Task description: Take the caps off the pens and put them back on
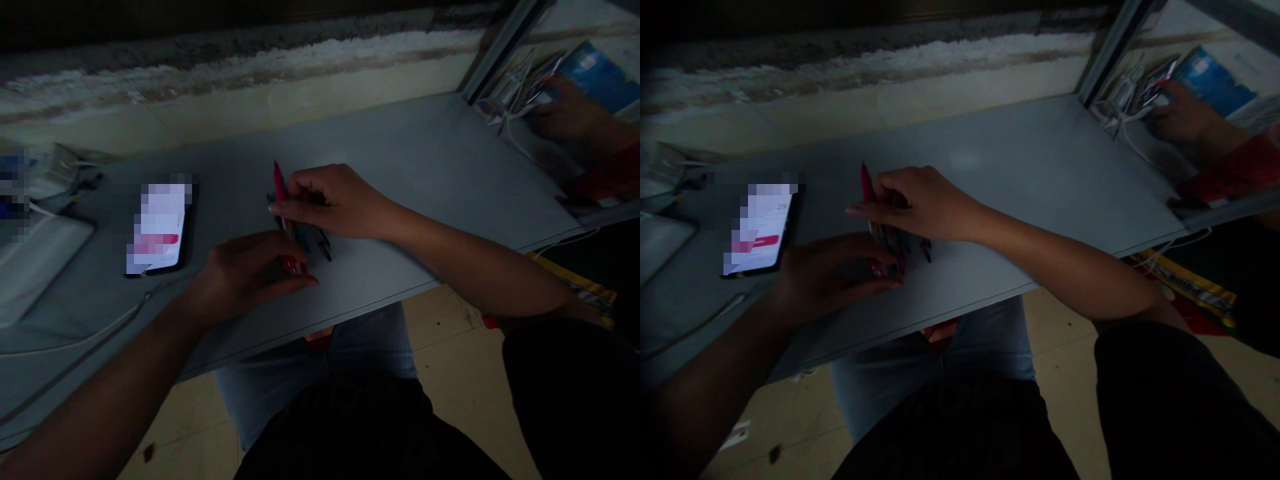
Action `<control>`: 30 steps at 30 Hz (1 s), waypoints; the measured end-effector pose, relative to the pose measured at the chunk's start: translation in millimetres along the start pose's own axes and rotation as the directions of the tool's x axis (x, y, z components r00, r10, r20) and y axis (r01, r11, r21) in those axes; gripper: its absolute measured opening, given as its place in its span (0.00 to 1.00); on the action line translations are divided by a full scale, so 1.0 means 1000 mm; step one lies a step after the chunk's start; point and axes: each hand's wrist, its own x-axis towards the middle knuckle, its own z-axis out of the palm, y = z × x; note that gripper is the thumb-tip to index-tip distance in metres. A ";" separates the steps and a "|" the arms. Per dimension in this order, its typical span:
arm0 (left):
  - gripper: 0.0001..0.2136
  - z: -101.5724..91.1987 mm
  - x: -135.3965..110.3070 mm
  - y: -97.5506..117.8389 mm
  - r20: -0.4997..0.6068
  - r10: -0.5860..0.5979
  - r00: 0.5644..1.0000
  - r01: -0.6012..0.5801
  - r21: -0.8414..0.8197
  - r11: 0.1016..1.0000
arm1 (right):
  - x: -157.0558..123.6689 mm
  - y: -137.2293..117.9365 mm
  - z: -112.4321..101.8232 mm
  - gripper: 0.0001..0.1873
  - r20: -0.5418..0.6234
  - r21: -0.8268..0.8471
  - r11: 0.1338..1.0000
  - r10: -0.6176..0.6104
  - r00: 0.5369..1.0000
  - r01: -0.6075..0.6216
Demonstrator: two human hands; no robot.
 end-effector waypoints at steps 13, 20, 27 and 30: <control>0.16 0.004 0.003 -0.002 0.101 -0.081 0.992 0.089 -0.077 0.993 | 0.006 -0.004 -0.040 0.16 0.150 -0.576 0.798 0.319 0.936 -0.180; 0.10 0.006 0.004 -0.007 0.112 -0.145 0.983 0.146 0.004 0.989 | 0.001 -0.001 -0.039 0.17 0.144 -0.729 0.652 0.445 0.884 -0.209; 0.10 0.006 0.007 -0.006 0.087 -0.176 0.980 0.175 0.021 0.984 | -0.002 -0.013 -0.024 0.15 0.188 -0.669 0.737 0.289 0.939 -0.094; 0.09 0.007 0.007 -0.007 0.070 -0.204 0.977 0.203 0.021 0.979 | -0.005 -0.018 -0.017 0.17 0.279 -0.716 0.696 0.352 0.893 -0.051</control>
